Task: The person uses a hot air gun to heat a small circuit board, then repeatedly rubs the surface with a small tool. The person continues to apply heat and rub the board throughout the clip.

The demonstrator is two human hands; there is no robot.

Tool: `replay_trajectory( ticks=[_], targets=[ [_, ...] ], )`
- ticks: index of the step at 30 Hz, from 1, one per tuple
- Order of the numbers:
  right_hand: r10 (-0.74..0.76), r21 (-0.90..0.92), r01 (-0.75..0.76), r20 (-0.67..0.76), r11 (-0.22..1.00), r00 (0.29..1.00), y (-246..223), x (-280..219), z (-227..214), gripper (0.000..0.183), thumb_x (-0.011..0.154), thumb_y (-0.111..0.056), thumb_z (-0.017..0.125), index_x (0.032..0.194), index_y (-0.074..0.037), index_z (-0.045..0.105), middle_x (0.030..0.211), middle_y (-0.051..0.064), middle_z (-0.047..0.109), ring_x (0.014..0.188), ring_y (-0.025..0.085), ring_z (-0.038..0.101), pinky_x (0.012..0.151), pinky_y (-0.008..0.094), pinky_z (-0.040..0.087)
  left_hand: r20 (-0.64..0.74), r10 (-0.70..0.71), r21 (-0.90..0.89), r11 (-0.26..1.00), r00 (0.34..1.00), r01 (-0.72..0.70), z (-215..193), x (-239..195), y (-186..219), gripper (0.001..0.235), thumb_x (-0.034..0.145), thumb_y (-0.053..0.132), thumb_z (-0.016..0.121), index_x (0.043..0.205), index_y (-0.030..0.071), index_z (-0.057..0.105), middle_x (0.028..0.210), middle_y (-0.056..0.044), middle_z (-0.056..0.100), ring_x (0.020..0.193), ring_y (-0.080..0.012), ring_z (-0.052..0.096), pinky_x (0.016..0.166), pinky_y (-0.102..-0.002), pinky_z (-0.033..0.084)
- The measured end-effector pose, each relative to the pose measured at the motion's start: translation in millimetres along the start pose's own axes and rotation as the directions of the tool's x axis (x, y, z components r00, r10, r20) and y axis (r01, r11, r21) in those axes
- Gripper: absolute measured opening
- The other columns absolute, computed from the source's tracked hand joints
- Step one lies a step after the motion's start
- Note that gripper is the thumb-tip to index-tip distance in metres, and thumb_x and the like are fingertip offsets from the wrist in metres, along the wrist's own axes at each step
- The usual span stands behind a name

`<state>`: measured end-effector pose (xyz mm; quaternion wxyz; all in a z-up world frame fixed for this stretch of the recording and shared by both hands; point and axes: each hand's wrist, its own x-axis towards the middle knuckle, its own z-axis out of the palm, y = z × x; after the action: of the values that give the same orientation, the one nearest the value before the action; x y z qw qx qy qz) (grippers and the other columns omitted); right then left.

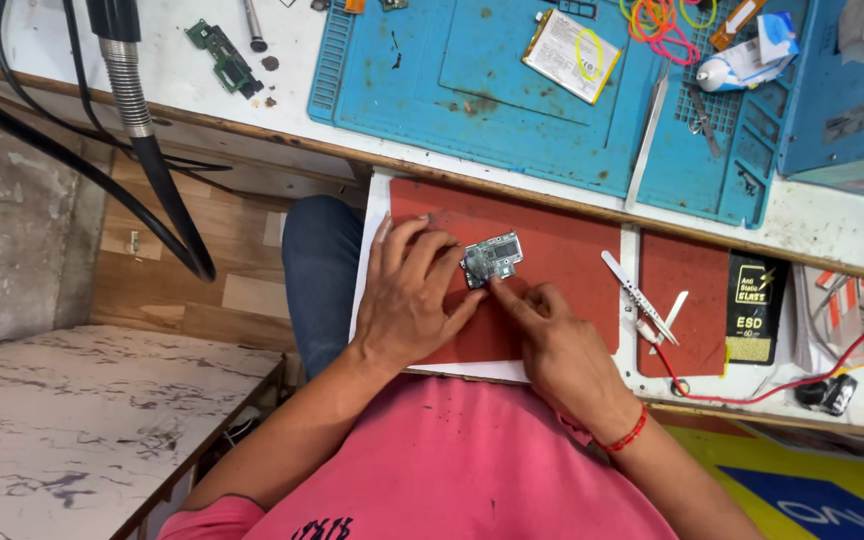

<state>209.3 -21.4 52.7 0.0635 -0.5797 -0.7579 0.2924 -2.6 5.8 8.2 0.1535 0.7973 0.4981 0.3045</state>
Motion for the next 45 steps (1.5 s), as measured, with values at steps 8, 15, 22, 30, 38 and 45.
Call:
replay_trajectory(
  ticks=[8,15,22,30,38,45],
  targets=[
    [0.035,-0.044,-0.037,-0.05,0.998,0.998,-1.2,0.6,4.7,0.066,0.081,0.005,0.052,0.142,-0.018,0.059,0.114,0.016,0.063,0.076,0.04,0.069,0.065,0.049,0.057,0.026,0.026,0.009,1.0,0.999,-0.027,-1.9,5.1,-4.5,0.047,0.077,0.035,0.085,0.11,0.004,0.071,0.115,-0.008,0.062,0.126,-0.0308,0.052,0.117,-0.061,0.029],
    [0.05,-0.095,-0.049,0.012,0.994,0.999,1.3,-0.1,-1.4,0.064,0.083,0.0,0.056,0.142,-0.024,0.06,0.106,0.012,0.065,0.071,0.038,0.069,0.064,0.049,0.056,0.021,0.074,0.104,0.992,0.997,-0.075,3.9,1.2,-0.4,0.044,0.085,0.036,0.082,0.11,0.002,0.069,0.113,-0.009,0.061,0.125,-0.0304,0.052,0.116,-0.062,0.03],
    [-0.061,-0.064,0.057,-0.067,0.996,0.996,13.0,-2.2,-6.8,0.062,0.082,0.001,0.056,0.14,-0.022,0.062,0.105,0.013,0.064,0.073,0.036,0.068,0.061,0.047,0.055,0.054,0.072,0.179,0.98,0.996,-0.081,6.6,0.9,2.5,0.046,0.086,0.038,0.08,0.112,0.002,0.069,0.113,-0.008,0.06,0.126,-0.0294,0.052,0.118,-0.062,0.03],
    [0.014,-0.075,-0.023,-0.119,0.997,0.993,22.1,-3.2,-7.5,0.065,0.082,0.005,0.054,0.14,-0.023,0.063,0.108,0.013,0.064,0.071,0.035,0.069,0.061,0.047,0.056,0.063,0.064,0.187,0.979,0.996,-0.075,6.8,0.1,6.5,0.047,0.086,0.038,0.078,0.114,0.002,0.069,0.116,-0.008,0.06,0.126,-0.029,0.051,0.118,-0.063,0.031],
    [0.045,-0.153,-0.059,-0.09,0.986,0.995,13.1,0.9,-13.5,0.067,0.082,0.003,0.054,0.144,-0.023,0.059,0.105,0.013,0.063,0.069,0.037,0.068,0.061,0.049,0.056,0.056,0.069,0.17,0.982,0.996,-0.078,10.2,0.4,6.5,0.047,0.087,0.038,0.078,0.115,0.002,0.068,0.116,-0.008,0.061,0.126,-0.0293,0.052,0.117,-0.063,0.031],
    [0.098,-0.083,-0.104,-0.073,0.991,0.992,11.8,-2.5,-11.7,0.065,0.086,0.003,0.051,0.146,-0.021,0.057,0.111,0.014,0.064,0.074,0.04,0.069,0.066,0.051,0.056,0.049,0.065,0.136,0.988,0.997,-0.072,10.8,-3.0,4.5,0.045,0.086,0.036,0.08,0.113,0.002,0.069,0.115,-0.008,0.062,0.125,-0.0298,0.053,0.116,-0.063,0.031]
  ],
)
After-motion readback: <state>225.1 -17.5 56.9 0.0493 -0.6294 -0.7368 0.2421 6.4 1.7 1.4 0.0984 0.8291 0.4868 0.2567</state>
